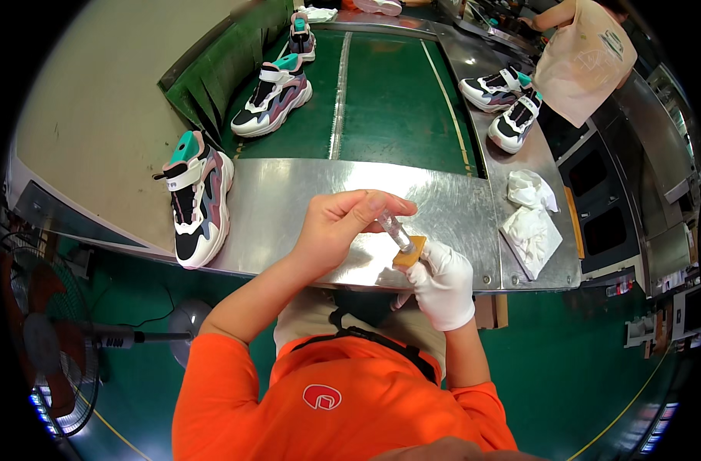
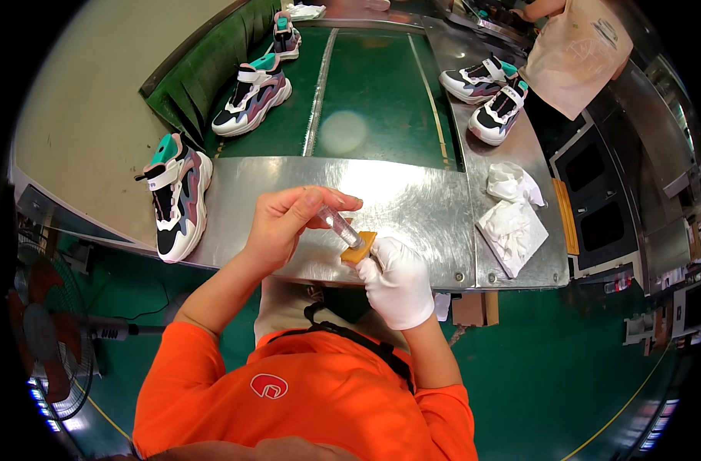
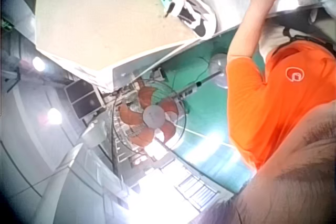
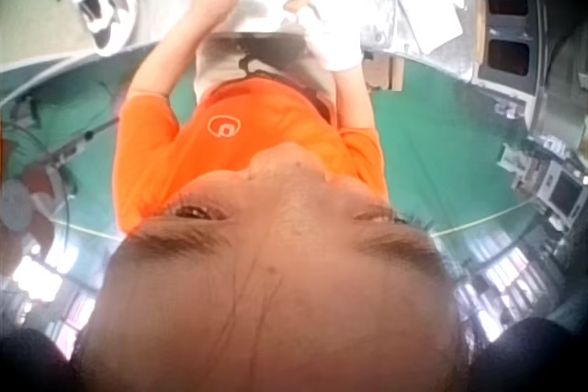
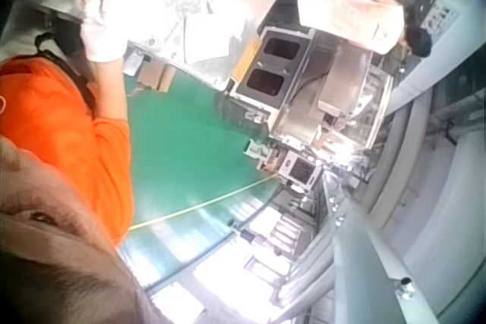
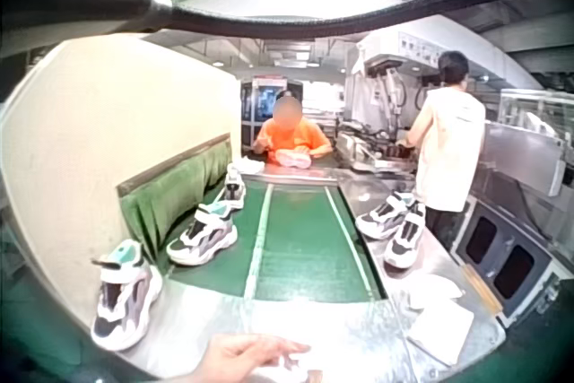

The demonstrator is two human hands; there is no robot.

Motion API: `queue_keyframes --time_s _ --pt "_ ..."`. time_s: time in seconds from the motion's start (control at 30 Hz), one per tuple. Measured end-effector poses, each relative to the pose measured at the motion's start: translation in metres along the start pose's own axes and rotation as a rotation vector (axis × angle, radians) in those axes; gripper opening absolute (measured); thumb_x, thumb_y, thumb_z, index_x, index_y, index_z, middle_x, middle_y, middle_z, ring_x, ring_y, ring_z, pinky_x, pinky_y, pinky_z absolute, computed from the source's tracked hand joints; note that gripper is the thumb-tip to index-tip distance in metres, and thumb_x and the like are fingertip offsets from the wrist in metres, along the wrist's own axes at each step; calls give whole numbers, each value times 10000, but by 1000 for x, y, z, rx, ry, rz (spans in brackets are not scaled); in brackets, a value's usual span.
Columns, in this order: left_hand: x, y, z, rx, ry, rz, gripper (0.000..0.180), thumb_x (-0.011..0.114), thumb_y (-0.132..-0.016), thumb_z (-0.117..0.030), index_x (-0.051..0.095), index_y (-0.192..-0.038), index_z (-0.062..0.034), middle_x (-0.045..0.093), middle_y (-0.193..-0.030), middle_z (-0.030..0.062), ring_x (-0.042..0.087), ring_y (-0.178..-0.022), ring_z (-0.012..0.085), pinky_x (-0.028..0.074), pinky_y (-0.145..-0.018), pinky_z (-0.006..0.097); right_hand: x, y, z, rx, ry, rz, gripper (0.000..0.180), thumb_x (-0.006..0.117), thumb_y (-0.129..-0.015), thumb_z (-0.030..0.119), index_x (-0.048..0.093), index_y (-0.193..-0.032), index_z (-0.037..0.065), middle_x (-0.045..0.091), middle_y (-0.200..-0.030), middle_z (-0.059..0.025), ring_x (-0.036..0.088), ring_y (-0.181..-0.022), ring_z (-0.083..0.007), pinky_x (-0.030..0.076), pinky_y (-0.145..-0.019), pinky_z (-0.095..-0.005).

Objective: The person applies a liquid substance from a syringe into the seams of a multi-colored sneaker on a metal workbench. They rotate the shoe to access different areas, then refill the syringe from a large plastic container and wipe the nozzle with a tissue.

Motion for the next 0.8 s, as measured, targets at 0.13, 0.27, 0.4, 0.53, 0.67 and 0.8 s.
queue_keyframes --time_s 0.13,0.27,0.4,0.53,0.67,0.8 --pt "-1 -11 6 -51 -7 23 386 446 -1005 -309 613 -1131 16 646 -1154 156 615 -1075 221 519 -837 316 0 -1 -9 189 -55 57 68 666 -838 85 637 -821 26 580 -653 -40 542 -526 -121 417 -484 -287" --pt "13 -40 25 -235 177 -28 448 444 -1006 -322 486 -1303 11 613 -1216 157 584 -1129 218 498 -900 353 -6 -18 -22 454 -489 -122 130 683 -861 120 633 -797 19 532 -588 19 446 -443 -35 316 -394 -219" --pt "33 -66 25 -186 38 123 547 485 -985 -380 411 -1373 -1 606 -1227 151 551 -1173 212 435 -998 371 -20 -21 -21 406 -445 -228 116 692 -856 118 641 -812 23 544 -596 12 447 -444 -35 310 -391 -208" --pt "25 -115 22 -111 218 79 604 448 -982 -455 431 -1338 32 593 -1246 161 516 -1217 217 390 -1039 378 -80 -12 -21 342 -387 -544 81 659 -877 124 637 -877 45 509 -571 26 415 -386 -51 266 -318 -222" --pt "-9 -172 57 -120 163 -96 557 454 -976 -464 497 -1292 -8 627 -1201 103 542 -1153 168 390 -1025 366 -110 -2 -37 362 -443 -675 88 656 -878 104 635 -913 26 502 -586 22 399 -390 -48 263 -328 -220" --pt "36 -216 71 -133 137 3 551 428 -983 -460 490 -1313 -23 589 -1274 111 521 -1186 188 379 -1033 347 -157 17 -62 222 -385 -808 128 657 -873 72 642 -973 -6 517 -613 15 415 -416 -48 308 -377 -207"
Point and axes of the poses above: each hand's wrist, its own y-axis away from the middle knuckle, its own x-axis out of the palm, z = x × y, the point moved 7 cm from there along -y, towards the middle knuckle
